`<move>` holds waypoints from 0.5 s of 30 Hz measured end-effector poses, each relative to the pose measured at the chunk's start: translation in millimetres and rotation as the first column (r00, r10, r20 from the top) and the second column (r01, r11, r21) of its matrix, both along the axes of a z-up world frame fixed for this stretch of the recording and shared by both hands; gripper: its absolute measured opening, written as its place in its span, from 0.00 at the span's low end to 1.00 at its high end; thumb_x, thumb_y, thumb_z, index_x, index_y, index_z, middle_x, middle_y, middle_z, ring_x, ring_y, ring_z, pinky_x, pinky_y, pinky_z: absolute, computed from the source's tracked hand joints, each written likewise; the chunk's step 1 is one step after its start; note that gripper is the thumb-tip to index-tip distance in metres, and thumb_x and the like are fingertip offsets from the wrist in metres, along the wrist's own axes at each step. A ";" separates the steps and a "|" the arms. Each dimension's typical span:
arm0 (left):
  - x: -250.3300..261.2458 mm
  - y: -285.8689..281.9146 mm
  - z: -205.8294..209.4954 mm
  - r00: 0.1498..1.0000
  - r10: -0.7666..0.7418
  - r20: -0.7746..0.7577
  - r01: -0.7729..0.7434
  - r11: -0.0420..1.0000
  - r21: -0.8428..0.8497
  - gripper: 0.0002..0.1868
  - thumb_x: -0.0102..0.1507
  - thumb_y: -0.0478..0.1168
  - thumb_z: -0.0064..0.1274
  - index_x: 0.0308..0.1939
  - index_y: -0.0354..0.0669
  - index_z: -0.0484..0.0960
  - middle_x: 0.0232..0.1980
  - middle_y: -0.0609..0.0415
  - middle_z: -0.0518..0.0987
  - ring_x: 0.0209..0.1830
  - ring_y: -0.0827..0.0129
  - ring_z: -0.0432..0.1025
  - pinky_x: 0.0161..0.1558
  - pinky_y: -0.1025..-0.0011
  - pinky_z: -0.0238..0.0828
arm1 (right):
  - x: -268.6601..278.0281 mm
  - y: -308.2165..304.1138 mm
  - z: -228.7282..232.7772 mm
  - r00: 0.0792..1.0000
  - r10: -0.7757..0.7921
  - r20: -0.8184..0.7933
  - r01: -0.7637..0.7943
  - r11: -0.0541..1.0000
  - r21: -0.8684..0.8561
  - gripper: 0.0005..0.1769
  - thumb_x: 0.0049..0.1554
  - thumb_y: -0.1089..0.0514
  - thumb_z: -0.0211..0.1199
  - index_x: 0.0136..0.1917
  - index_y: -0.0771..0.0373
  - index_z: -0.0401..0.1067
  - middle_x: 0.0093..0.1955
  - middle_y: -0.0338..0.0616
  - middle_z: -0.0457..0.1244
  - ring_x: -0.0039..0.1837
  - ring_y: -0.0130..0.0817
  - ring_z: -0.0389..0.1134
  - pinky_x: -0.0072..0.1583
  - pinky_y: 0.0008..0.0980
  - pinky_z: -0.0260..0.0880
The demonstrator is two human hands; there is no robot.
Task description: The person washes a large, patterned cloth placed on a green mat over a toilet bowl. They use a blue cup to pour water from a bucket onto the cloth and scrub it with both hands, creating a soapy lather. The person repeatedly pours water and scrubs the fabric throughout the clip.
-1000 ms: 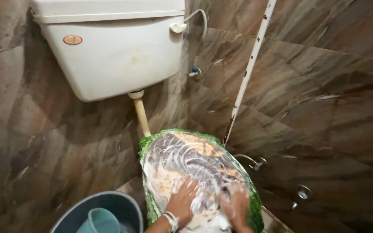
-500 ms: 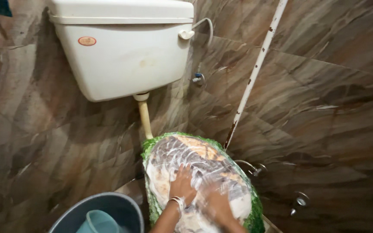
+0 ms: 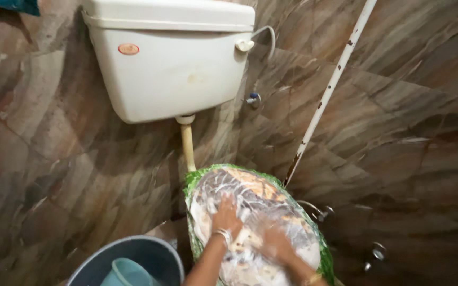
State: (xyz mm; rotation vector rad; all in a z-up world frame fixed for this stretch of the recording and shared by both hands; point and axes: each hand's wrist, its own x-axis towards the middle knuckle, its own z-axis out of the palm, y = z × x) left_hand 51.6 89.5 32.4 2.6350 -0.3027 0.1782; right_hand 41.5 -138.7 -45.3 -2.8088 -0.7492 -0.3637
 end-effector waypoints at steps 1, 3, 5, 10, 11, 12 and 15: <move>4.4 4.0 -4.1 1.000 0.019 0.019 -0.019 1.000 0.014 0.34 0.58 0.42 0.46 0.70 0.40 0.71 0.83 0.54 0.51 0.84 0.56 0.39 0.69 0.54 0.60 | 10.0 -15.5 10.3 0.996 -0.083 -0.031 0.084 0.996 0.028 0.36 0.56 0.37 0.59 0.72 0.56 0.65 0.74 0.56 0.58 0.74 0.54 0.57 0.73 0.54 0.50; 5.8 3.0 -12.4 0.999 0.025 -0.032 -0.023 0.997 0.071 0.32 0.58 0.41 0.47 0.68 0.41 0.72 0.84 0.56 0.49 0.85 0.57 0.37 0.71 0.54 0.58 | 24.7 -34.6 26.4 0.968 -0.251 0.000 0.251 0.966 0.063 0.37 0.55 0.39 0.60 0.73 0.55 0.64 0.75 0.56 0.56 0.74 0.54 0.56 0.73 0.52 0.50; 11.5 6.4 -17.0 0.999 0.032 -0.042 -0.028 0.994 0.110 0.32 0.58 0.41 0.47 0.68 0.41 0.73 0.84 0.55 0.48 0.85 0.56 0.36 0.72 0.54 0.57 | 33.6 -21.7 27.2 0.905 -0.425 -0.025 0.425 0.905 -0.001 0.37 0.55 0.40 0.59 0.75 0.53 0.62 0.76 0.55 0.54 0.74 0.54 0.56 0.73 0.50 0.51; 21.9 3.9 -36.2 0.935 0.030 0.355 -0.067 0.994 0.091 0.27 0.66 0.55 0.49 0.63 0.41 0.77 0.77 0.51 0.54 0.79 0.52 0.40 0.69 0.31 0.49 | 19.6 31.8 15.1 0.991 0.127 -0.035 -0.130 0.987 -0.099 0.38 0.51 0.39 0.66 0.71 0.54 0.66 0.76 0.56 0.56 0.76 0.59 0.55 0.74 0.63 0.44; 22.7 6.2 -33.1 0.971 0.022 0.237 -0.047 0.994 0.099 0.28 0.64 0.51 0.48 0.65 0.41 0.74 0.79 0.51 0.52 0.80 0.53 0.39 0.70 0.38 0.51 | 14.3 33.5 22.1 0.970 0.239 -0.041 -0.242 0.968 -0.067 0.46 0.47 0.39 0.70 0.74 0.57 0.64 0.77 0.60 0.54 0.76 0.64 0.53 0.71 0.66 0.43; 24.3 9.1 -27.2 0.993 0.014 0.115 -0.026 0.994 0.104 0.30 0.62 0.47 0.47 0.68 0.40 0.72 0.81 0.51 0.51 0.82 0.53 0.37 0.71 0.45 0.53 | 24.1 31.4 36.9 0.988 0.111 -0.109 -0.113 0.994 -0.010 0.43 0.50 0.39 0.66 0.74 0.54 0.63 0.78 0.57 0.53 0.74 0.62 0.55 0.71 0.61 0.48; 9.1 7.7 -21.4 0.997 0.017 -0.076 -0.010 0.996 0.093 0.31 0.61 0.44 0.44 0.69 0.40 0.71 0.85 0.52 0.47 0.86 0.56 0.35 0.72 0.54 0.57 | 54.1 30.6 57.4 0.961 -0.184 -0.205 0.191 0.982 0.015 0.36 0.55 0.40 0.59 0.75 0.47 0.62 0.80 0.51 0.52 0.74 0.55 0.55 0.73 0.52 0.54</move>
